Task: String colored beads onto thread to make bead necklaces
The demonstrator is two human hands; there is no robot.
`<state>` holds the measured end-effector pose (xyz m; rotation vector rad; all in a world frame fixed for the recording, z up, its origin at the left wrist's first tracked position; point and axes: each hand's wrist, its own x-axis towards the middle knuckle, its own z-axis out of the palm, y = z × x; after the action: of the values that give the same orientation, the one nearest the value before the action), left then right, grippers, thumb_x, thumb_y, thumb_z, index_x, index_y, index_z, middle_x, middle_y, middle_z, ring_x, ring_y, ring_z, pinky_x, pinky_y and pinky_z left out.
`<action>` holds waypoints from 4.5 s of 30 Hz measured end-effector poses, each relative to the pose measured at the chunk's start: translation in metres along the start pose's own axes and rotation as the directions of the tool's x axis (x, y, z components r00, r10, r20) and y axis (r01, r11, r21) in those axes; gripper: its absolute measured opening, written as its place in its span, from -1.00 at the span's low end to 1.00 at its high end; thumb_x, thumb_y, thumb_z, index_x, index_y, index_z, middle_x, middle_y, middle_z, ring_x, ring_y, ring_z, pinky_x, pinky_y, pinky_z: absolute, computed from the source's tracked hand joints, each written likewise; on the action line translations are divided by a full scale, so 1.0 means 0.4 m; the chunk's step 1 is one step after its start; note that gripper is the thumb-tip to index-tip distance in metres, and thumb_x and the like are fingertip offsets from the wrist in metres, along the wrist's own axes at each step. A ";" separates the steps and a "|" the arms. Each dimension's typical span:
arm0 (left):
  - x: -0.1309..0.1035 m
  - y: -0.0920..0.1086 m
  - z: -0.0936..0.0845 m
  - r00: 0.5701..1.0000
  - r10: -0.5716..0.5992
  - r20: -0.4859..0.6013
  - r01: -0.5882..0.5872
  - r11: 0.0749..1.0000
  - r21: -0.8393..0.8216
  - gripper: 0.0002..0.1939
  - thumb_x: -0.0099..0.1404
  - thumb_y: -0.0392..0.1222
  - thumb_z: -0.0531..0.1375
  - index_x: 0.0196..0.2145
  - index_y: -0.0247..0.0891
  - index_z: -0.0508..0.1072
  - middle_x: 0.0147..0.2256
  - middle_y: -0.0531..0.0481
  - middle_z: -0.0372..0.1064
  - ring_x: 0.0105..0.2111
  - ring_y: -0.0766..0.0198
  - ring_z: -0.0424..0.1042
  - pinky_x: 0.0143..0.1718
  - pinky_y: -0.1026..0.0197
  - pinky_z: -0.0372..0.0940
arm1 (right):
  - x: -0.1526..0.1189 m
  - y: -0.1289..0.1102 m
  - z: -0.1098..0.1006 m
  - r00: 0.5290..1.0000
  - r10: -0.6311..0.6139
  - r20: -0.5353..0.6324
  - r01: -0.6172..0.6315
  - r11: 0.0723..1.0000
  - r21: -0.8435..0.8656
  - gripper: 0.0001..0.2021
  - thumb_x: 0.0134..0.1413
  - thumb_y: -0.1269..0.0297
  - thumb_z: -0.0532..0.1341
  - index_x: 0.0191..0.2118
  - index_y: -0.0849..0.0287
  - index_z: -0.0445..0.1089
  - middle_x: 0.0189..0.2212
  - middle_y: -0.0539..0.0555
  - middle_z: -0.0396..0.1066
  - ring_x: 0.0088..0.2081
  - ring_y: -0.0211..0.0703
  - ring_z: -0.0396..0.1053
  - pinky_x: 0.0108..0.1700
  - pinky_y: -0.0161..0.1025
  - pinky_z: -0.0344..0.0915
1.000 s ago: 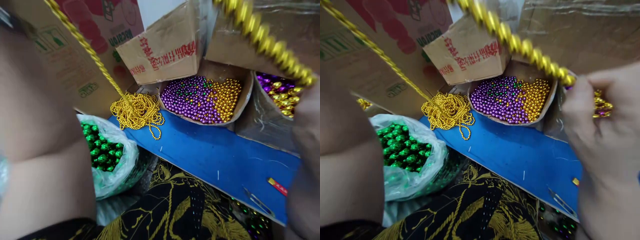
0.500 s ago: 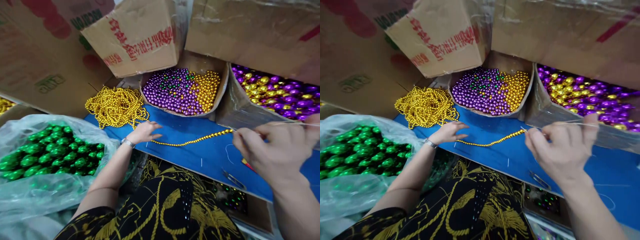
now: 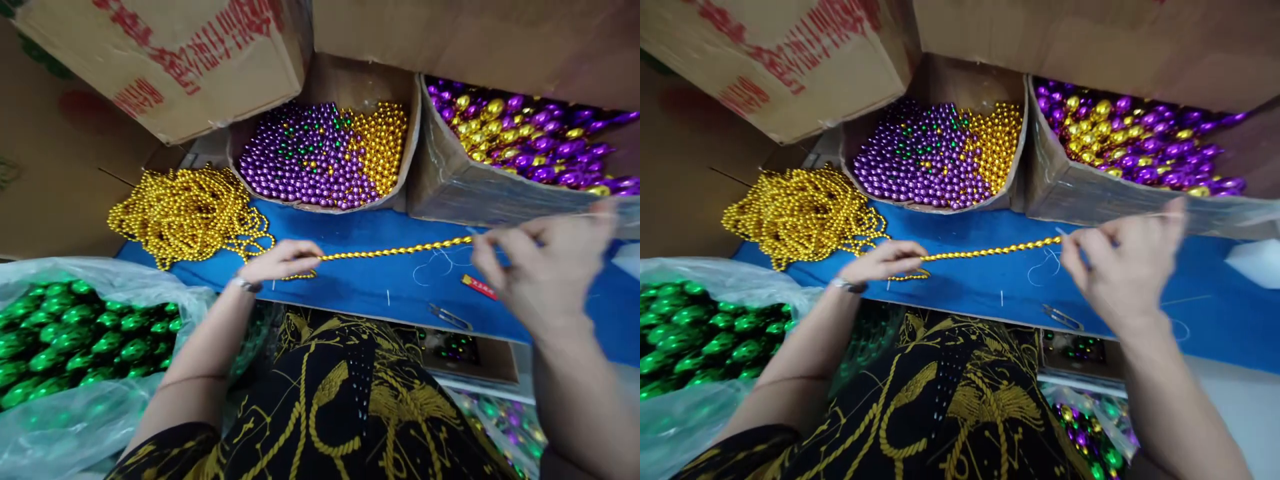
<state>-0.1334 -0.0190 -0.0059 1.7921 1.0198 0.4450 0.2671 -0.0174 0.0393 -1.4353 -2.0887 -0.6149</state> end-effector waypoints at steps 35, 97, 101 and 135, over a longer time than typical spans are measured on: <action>-0.200 -0.204 -0.033 0.917 -0.393 -0.073 0.384 0.815 0.433 -0.55 0.30 0.20 0.05 -0.23 -0.24 0.46 -0.29 -0.06 0.50 -0.34 0.16 0.46 -0.28 0.22 0.28 | -0.343 -0.220 0.209 0.797 -0.006 0.604 -0.103 0.984 0.147 -0.68 0.28 0.12 0.11 -0.40 0.09 0.52 -0.43 0.06 0.34 -0.28 -0.15 0.23 0.19 -0.09 0.00; -0.009 -0.084 -0.115 0.881 -0.099 -0.462 0.243 0.934 0.262 -0.66 0.27 0.07 0.14 -0.42 -0.30 0.39 -0.52 0.07 0.26 -0.50 0.35 0.22 -0.46 0.31 0.15 | -0.008 -0.204 0.348 0.834 -0.238 0.498 -0.182 0.734 0.654 -0.67 0.38 0.19 -0.02 -0.19 0.19 0.46 -0.25 0.12 0.47 -0.16 -0.17 0.39 -0.07 -0.23 0.25; 0.034 -0.022 -0.046 0.960 -0.001 -0.281 0.080 0.960 0.268 -0.64 0.31 0.08 0.12 -0.40 -0.29 0.42 -0.50 0.06 0.31 -0.50 0.35 0.24 -0.45 0.32 0.16 | 0.031 -0.339 0.326 0.822 -0.372 0.431 -0.129 0.615 0.778 -0.50 0.27 0.03 0.15 0.23 0.11 0.21 0.10 0.14 0.36 -0.13 -0.23 0.40 -0.09 -0.28 0.29; -0.058 -0.139 -0.140 0.810 -0.275 -0.517 0.504 0.778 0.375 -0.60 0.17 0.16 0.09 -0.31 -0.25 0.44 -0.50 0.07 0.37 -0.53 0.29 0.30 -0.47 0.29 0.17 | -0.439 0.079 0.051 0.583 -0.069 0.809 -0.166 0.965 0.201 -0.65 0.26 0.06 0.15 0.07 0.08 0.36 -0.12 0.12 0.45 -0.10 -0.11 0.43 -0.17 -0.24 0.36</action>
<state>-0.2100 0.0034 -0.0267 1.8740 1.9466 0.3343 0.3457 -0.1168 -0.0877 -1.8067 -2.6368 0.4796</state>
